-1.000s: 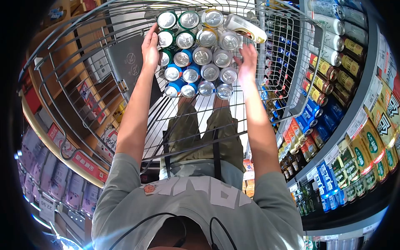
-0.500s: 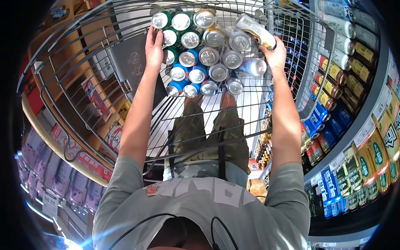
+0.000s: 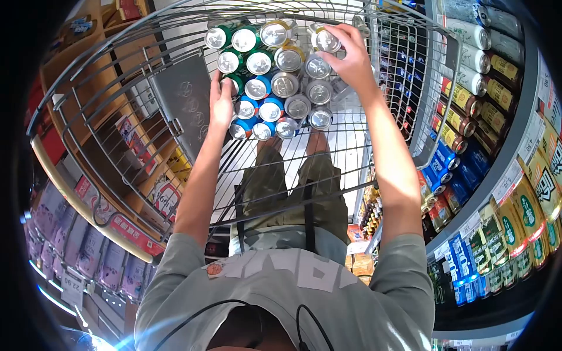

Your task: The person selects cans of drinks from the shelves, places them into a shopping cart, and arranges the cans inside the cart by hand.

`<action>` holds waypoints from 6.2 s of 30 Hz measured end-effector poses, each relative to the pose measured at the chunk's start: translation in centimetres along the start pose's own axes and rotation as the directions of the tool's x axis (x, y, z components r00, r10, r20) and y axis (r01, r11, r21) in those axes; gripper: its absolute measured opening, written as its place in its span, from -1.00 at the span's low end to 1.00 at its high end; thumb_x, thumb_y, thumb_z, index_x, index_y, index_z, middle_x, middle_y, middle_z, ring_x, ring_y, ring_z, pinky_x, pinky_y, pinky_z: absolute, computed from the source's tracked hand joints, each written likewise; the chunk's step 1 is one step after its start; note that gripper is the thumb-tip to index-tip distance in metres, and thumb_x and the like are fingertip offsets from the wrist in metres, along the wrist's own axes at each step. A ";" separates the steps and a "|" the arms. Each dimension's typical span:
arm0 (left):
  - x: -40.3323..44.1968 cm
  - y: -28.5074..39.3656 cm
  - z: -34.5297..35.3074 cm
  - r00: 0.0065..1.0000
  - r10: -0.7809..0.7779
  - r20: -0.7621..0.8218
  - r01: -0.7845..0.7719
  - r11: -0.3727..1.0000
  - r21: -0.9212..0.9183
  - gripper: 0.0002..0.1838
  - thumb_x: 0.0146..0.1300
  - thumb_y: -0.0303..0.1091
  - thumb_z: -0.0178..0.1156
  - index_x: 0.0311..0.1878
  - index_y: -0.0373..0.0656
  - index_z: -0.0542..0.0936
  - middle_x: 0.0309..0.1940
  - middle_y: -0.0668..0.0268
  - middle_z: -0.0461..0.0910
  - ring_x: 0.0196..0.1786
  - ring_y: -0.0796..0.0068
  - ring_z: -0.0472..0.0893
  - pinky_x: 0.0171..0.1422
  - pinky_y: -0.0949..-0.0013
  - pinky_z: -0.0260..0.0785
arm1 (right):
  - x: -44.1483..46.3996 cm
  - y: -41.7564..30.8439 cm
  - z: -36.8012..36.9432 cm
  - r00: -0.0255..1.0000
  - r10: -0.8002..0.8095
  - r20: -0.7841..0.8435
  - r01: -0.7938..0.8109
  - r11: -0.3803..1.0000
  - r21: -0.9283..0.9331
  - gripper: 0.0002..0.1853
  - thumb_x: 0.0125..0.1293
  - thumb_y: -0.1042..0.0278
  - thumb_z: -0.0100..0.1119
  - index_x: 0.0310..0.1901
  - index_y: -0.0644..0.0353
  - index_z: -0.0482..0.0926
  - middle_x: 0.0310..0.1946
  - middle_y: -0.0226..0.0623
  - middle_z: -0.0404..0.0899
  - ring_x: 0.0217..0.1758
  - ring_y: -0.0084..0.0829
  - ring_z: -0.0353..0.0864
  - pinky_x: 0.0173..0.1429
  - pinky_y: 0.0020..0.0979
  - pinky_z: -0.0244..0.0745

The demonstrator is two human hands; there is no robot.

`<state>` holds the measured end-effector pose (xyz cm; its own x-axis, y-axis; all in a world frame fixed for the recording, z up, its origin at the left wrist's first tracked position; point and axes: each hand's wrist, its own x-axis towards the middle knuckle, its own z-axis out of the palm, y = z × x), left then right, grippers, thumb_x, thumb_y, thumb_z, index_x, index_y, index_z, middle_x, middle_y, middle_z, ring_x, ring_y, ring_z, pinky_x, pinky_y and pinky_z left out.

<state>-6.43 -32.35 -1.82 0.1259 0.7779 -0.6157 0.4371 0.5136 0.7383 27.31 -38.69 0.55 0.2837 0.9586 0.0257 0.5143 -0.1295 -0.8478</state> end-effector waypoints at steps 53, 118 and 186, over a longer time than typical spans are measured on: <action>-14.5 0.7 10.0 0.421 0.468 0.777 -0.879 0.421 0.223 -0.27 -0.02 -0.56 0.31 0.35 -0.21 0.49 0.52 0.05 0.26 0.56 -0.02 0.25 0.51 0.03 0.31 | -14.3 0.4 -1.6 0.747 0.621 0.237 -0.617 0.780 -0.100 -0.15 -0.05 0.14 0.66 0.17 0.39 0.35 0.01 0.02 0.48 0.08 -0.16 0.56 0.18 -0.24 0.51; -22.1 7.4 2.3 0.520 0.150 0.841 -0.656 0.701 0.280 -0.44 0.28 -0.19 0.36 0.27 -0.27 0.51 0.15 -0.05 0.60 0.14 -0.05 0.62 0.22 0.13 0.46 | -28.2 -24.0 -9.0 0.697 0.692 -0.187 -0.640 0.718 0.274 -0.82 0.31 0.32 0.34 -0.19 0.26 0.69 -0.26 -0.28 0.74 -0.14 -0.44 0.73 0.01 -0.37 0.61; -44.6 -6.0 -10.5 0.834 0.178 0.523 -0.457 0.755 0.470 -0.60 0.41 -0.13 0.17 0.20 -0.12 0.61 0.12 0.08 0.68 0.15 0.07 0.67 0.27 0.13 0.49 | -41.1 -38.8 -29.4 0.971 -0.011 -0.240 -0.135 0.803 -0.581 -0.15 -0.09 0.07 0.69 0.30 0.00 0.53 -0.06 -0.06 0.72 0.01 -0.05 0.73 0.09 -0.16 0.60</action>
<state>-23.99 -66.35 24.14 0.6485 0.5507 -0.5256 0.6915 -0.1376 0.7091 19.46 -80.50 47.97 0.4644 0.8708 0.1614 0.8447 -0.3808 -0.3763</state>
